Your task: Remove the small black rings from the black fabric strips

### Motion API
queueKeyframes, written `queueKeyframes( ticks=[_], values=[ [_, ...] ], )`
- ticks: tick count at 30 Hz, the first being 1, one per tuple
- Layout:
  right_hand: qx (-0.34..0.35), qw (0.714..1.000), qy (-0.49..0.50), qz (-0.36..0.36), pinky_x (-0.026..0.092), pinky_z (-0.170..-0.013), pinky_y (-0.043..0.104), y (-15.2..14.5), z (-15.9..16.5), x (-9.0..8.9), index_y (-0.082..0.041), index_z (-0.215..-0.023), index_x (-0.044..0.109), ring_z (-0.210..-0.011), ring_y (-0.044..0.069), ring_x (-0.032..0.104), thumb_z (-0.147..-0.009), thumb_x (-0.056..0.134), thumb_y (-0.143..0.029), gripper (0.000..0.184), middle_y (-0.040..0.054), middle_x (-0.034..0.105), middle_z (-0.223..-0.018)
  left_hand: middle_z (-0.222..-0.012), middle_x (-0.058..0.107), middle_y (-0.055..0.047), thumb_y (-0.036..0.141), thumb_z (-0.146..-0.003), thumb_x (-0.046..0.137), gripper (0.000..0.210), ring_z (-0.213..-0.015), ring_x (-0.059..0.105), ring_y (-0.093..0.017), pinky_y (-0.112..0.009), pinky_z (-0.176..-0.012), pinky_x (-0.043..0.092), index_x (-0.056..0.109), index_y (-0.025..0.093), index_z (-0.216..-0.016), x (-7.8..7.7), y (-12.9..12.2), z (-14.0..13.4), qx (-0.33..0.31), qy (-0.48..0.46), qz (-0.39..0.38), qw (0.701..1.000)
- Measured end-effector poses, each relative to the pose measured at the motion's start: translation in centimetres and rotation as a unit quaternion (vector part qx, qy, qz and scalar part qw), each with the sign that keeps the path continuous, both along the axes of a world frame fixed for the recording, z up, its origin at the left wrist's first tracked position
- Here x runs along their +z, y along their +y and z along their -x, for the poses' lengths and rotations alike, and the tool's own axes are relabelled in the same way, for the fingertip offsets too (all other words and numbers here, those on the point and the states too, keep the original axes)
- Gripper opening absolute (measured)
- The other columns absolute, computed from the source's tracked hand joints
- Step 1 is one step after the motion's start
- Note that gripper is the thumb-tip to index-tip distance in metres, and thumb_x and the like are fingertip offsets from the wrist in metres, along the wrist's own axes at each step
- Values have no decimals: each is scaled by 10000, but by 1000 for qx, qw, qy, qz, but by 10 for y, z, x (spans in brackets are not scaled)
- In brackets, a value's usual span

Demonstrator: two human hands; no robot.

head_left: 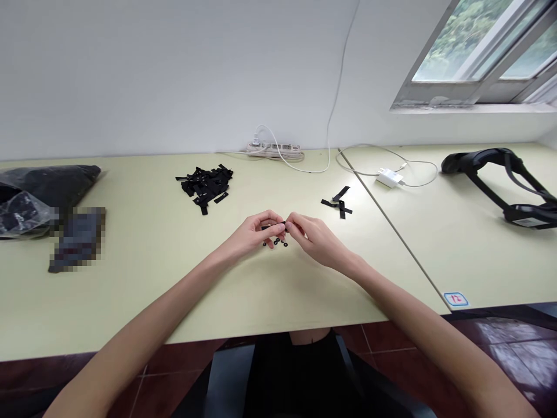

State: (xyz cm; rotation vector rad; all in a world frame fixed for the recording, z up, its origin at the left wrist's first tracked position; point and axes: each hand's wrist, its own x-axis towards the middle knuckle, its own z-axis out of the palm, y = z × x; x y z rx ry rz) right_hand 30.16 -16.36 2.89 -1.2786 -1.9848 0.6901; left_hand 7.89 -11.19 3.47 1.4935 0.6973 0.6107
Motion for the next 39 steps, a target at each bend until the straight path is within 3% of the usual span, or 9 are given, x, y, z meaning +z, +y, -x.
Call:
queueKeyframes(
  ticks=[5, 8, 17, 26, 31, 39],
  values=[
    [15, 985, -79, -149, 385, -704, 316, 5, -1, -10, -250, -932, 507, -755, 171, 530, -1179, 445, -194, 261, 23, 649, -880, -990, 737, -62, 651, -1069, 725, 432, -949, 691, -210, -325, -797, 527, 697, 220, -1082, 1, -4, 1, -13, 39, -59, 997],
    [21, 978, -104, -178, 383, -701, 324, 6, -2, -15, -249, -959, 514, -748, 176, 503, -1185, 443, -185, 246, 23, 631, -882, -1010, 738, -60, 635, -1083, 715, 412, -956, 690, -209, -319, -798, 515, 681, 224, -1070, -1, -3, 2, -14, 48, -91, 995],
    [23, 998, -44, -45, 374, -680, 302, 1, 1, -5, -264, -930, 457, -707, 159, 533, -1201, 423, -246, 274, -1, 648, -867, -986, 762, -79, 670, -1072, 707, 451, -958, 720, -234, -339, -808, 530, 704, 220, -1044, 2, -1, 3, -14, 46, -91, 995],
    [14, 997, -62, -36, 338, -661, 301, -1, 1, -2, -257, -912, 492, -654, 155, 509, -1219, 418, -378, 338, -2, 667, -828, -934, 739, -65, 610, -1081, 726, 406, -915, 714, -216, -334, -804, 529, 764, 207, -1046, 4, -1, 4, -13, 19, -89, 996],
    [57, 997, -46, -18, 382, -692, 297, -1, -4, 1, -242, -957, 589, -687, 148, 557, -1233, 391, -383, 368, 12, 728, -885, -935, 751, -69, 609, -1095, 706, 411, -883, 700, -209, -336, -810, 531, 791, 208, -1063, 3, -2, 4, -19, 33, -97, 995],
    [75, 997, 23, 16, 446, -724, 309, -2, -4, 3, -237, -924, 622, -715, 151, 574, -1235, 333, -414, 460, 10, 696, -853, -964, 788, -79, 608, -1088, 727, 407, -894, 709, -210, -337, -795, 527, 754, 209, -1010, 5, -3, 2, -30, -6, -74, 997]
  ],
)
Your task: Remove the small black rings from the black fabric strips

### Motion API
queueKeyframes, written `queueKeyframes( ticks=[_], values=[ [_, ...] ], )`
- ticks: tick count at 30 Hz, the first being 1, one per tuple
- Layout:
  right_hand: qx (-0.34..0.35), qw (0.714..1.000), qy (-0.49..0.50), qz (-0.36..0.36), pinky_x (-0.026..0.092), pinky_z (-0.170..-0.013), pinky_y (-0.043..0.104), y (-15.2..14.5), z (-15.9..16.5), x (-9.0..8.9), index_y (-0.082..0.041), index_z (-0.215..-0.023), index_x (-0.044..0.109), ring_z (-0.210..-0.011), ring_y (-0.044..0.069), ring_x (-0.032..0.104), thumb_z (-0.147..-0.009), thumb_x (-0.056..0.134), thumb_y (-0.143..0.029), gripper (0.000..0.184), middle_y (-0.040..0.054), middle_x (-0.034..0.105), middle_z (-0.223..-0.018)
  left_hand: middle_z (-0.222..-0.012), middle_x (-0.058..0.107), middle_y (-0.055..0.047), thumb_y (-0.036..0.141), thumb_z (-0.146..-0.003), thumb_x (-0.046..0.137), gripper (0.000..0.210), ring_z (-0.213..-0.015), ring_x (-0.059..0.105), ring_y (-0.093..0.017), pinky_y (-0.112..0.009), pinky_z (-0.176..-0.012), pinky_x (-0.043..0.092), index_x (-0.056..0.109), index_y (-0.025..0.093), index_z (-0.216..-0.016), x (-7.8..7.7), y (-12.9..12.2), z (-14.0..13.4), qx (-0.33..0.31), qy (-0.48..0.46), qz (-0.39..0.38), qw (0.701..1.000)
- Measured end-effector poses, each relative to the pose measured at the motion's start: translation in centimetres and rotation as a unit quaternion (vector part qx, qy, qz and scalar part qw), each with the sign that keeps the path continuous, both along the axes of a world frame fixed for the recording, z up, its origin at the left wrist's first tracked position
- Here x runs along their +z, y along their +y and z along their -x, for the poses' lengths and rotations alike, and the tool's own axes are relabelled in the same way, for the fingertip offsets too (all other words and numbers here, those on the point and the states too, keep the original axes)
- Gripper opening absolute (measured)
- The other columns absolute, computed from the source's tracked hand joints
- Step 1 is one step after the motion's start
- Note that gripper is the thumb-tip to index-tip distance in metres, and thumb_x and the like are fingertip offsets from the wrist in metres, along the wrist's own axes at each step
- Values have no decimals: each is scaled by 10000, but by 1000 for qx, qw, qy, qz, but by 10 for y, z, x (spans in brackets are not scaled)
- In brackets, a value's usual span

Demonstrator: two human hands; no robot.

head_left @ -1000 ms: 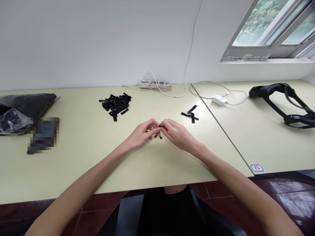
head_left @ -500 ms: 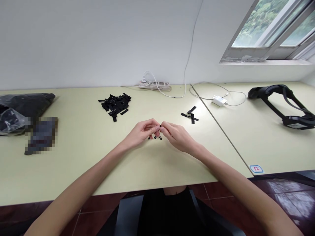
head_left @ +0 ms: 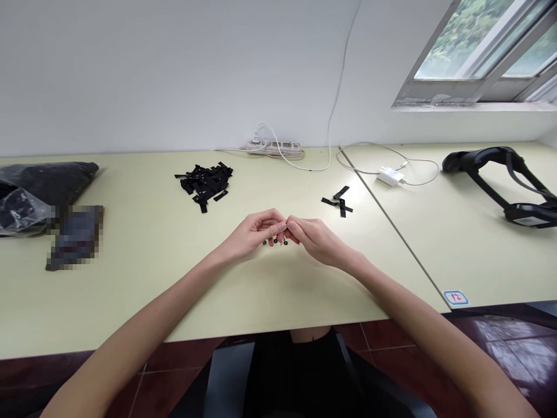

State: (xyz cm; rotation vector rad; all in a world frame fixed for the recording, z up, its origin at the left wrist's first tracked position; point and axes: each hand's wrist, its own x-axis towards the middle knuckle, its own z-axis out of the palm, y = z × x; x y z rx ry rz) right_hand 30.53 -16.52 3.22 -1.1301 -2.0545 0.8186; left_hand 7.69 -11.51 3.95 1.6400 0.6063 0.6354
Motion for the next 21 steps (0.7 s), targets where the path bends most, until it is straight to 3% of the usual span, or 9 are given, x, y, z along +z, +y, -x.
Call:
queueKeyframes(
  ticks=[10, 16, 21],
  values=[
    [-14, 999, 24, 28, 429, -691, 312, 1, 1, -10, -249, -895, 611, -686, 157, 521, -1236, 314, -497, 516, -12, 562, -758, -900, 766, -49, 568, -1094, 744, 370, -823, 668, -185, -356, -845, 529, 720, 216, -983, 0, -2, -2, -26, -42, 28, 998],
    [-20, 999, 9, 36, 405, -660, 306, 0, 0, -9, -247, -850, 589, -643, 150, 488, -1228, 308, -472, 522, -16, 534, -725, -823, 715, -34, 586, -1087, 753, 386, -948, 740, -233, -383, -948, 549, 711, 218, -978, -4, -5, -5, -22, -54, 40, 997],
    [-24, 999, 7, 44, 393, -655, 297, -1, 1, -7, -240, -812, 569, -620, 138, 469, -1218, 310, -441, 522, -20, 518, -700, -829, 725, -28, 545, -1097, 761, 362, -924, 743, -209, -359, -957, 552, 711, 206, -982, -7, -5, -7, -33, -78, 47, 995]
  ],
)
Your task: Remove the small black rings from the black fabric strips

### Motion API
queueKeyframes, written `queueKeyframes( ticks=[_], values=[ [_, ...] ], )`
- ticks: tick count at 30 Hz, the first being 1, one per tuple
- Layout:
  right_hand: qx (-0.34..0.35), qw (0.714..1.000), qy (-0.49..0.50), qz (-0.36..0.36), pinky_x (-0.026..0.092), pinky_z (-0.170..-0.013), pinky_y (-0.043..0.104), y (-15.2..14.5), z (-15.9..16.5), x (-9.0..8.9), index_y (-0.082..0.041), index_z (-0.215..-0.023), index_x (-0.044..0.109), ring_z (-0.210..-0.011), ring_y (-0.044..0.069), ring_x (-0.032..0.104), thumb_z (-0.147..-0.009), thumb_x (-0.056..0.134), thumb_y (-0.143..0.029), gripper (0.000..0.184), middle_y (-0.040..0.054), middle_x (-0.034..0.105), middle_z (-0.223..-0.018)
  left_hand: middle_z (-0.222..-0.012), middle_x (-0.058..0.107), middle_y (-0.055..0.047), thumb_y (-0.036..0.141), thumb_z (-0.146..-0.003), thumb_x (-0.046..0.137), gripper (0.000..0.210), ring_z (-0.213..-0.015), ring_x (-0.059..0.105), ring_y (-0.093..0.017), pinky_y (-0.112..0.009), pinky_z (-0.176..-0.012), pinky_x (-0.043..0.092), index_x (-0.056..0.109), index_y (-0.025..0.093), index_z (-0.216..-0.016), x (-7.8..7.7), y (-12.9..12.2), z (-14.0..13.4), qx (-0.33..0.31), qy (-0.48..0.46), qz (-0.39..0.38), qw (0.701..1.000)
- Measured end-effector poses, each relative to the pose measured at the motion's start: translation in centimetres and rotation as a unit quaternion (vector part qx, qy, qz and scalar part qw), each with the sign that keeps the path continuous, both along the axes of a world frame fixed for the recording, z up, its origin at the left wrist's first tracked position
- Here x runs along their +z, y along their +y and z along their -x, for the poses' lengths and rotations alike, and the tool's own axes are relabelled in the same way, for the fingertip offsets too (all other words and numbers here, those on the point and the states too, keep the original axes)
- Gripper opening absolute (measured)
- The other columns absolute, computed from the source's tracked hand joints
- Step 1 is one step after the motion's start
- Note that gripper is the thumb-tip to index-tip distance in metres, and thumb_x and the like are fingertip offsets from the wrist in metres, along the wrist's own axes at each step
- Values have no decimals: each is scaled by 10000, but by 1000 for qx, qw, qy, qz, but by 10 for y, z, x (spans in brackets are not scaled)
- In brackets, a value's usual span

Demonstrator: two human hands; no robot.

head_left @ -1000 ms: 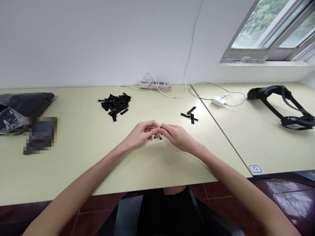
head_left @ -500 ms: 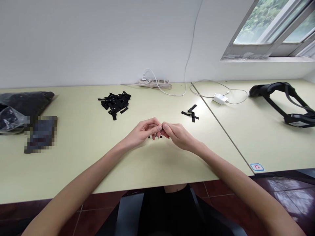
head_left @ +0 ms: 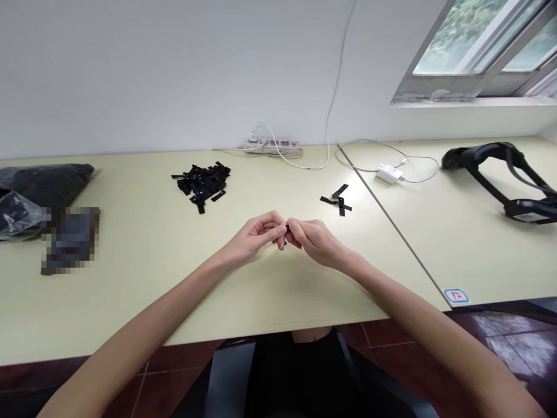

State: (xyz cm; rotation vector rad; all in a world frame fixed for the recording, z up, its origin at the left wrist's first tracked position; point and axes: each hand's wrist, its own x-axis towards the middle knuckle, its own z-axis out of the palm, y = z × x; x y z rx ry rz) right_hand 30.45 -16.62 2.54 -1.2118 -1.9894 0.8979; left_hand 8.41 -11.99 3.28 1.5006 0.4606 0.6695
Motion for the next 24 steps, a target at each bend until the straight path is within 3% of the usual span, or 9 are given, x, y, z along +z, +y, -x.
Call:
queueKeyframes(
  ticks=[13, 24],
  values=[
    [3, 999, 47, 6, 378, -648, 296, 1, 1, 0, -247, -749, 520, -602, 124, 483, -1186, 342, -409, 498, -30, 515, -668, -855, 722, -33, 508, -1114, 750, 328, -969, 767, -216, -357, -984, 561, 719, 206, -989, -4, -1, -1, -20, -26, 15, 999],
    [-56, 998, -4, -8, 362, -643, 313, 6, 0, 1, -257, -804, 475, -636, 143, 481, -1151, 435, -384, 371, -1, 638, -760, -915, 713, -38, 547, -1092, 742, 357, -883, 683, -187, -349, -911, 546, 713, 193, -1055, -1, 15, 9, 44, 68, -39, 996]
  ],
)
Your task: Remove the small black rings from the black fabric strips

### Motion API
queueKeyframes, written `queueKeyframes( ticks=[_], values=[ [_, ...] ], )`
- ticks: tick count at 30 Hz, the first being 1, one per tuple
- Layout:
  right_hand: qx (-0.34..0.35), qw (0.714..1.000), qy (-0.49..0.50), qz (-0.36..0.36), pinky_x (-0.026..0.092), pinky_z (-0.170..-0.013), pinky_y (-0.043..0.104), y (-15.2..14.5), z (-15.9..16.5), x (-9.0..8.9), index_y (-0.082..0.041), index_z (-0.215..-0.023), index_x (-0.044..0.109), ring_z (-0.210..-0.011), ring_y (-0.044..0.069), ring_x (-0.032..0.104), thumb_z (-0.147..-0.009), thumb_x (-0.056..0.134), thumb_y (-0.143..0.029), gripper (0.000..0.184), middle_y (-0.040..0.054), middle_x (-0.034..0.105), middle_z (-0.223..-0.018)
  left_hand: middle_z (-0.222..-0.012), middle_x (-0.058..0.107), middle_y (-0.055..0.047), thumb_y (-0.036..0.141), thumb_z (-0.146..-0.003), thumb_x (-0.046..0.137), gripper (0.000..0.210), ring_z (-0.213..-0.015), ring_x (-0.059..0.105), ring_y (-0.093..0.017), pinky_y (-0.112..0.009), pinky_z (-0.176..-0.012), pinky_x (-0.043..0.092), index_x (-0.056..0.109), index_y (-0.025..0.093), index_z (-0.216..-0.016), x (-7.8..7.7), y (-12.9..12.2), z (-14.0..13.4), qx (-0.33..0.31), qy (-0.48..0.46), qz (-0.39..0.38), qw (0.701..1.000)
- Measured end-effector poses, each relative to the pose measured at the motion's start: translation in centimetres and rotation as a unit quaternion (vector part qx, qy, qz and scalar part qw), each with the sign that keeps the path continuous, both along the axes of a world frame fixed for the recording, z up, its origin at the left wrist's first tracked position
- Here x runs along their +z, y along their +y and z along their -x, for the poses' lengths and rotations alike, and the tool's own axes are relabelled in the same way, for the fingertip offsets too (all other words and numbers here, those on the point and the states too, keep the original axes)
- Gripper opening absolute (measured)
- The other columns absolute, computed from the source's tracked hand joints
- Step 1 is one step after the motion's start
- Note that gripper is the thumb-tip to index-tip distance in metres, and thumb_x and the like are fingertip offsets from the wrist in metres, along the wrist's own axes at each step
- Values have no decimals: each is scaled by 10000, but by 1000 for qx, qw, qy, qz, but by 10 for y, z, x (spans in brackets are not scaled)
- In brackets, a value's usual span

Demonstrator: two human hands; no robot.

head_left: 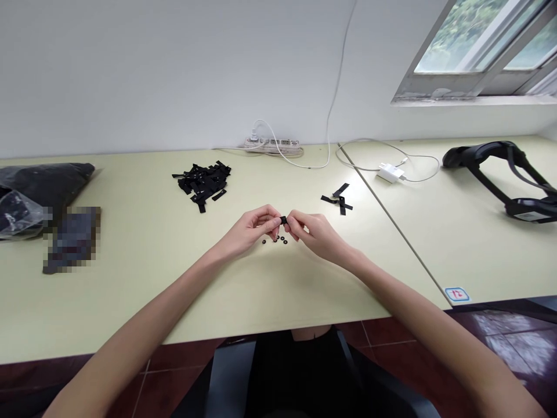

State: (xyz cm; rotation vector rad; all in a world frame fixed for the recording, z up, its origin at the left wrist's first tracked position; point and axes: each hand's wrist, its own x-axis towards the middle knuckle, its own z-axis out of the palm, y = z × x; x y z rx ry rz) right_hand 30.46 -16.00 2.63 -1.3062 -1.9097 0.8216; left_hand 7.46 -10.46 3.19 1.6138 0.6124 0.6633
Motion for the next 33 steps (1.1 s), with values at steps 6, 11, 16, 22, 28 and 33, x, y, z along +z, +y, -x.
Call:
queueKeyframes(
  ticks=[6, 11, 16, 22, 28, 33],
  values=[
    [-22, 999, 20, 27, 450, -693, 325, 5, -6, -4, -263, -910, 585, -719, 173, 612, -1138, 513, -413, 282, 6, 709, -800, -901, 724, -43, 553, -1079, 698, 356, -864, 662, -196, -361, -907, 534, 739, 199, -1072, 6, 4, 6, 16, 89, -17, 996],
    [12, 999, 48, 17, 565, -809, 364, 8, -8, -8, -255, -1026, 684, -835, 203, 734, -1104, 615, -415, 190, 31, 799, -916, -894, 736, -38, 550, -1050, 699, 347, -846, 667, -200, -351, -881, 533, 731, 205, -1045, 8, 5, 9, 43, 134, -50, 989],
    [65, 997, 44, 0, 630, -919, 394, 6, -7, -12, -253, -1033, 736, -971, 214, 773, -1064, 667, -355, 127, 52, 821, -1092, -916, 743, -39, 539, -1050, 689, 332, -848, 687, -201, -344, -877, 533, 716, 208, -1032, 10, 7, 12, 68, 152, -63, 984],
    [53, 997, 47, -40, 630, -890, 387, 6, -4, -14, -251, -1016, 721, -915, 196, 748, -1067, 651, -308, 104, 43, 793, -1059, -929, 746, -43, 534, -1063, 678, 328, -856, 678, -204, -340, -870, 529, 724, 209, -1045, 6, 7, 12, 50, 151, -74, 984],
    [-19, 994, 11, -109, 570, -950, 419, 7, -3, -8, -268, -1093, 706, -1082, 250, 689, -1088, 677, -378, 114, 78, 759, -1167, -942, 756, -50, 517, -1089, 664, 307, -871, 664, -209, -339, -852, 516, 755, 224, -1066, 3, 5, 11, 15, 138, -88, 986],
    [5, 998, -12, -62, 529, -924, 398, 6, -2, -9, -260, -977, 699, -1033, 245, 684, -1097, 672, -403, 188, 53, 767, -1030, -919, 750, -47, 487, -1088, 672, 284, -867, 669, -206, -333, -833, 508, 760, 222, -1037, 3, 3, 10, 3, 140, -91, 986]
  ],
)
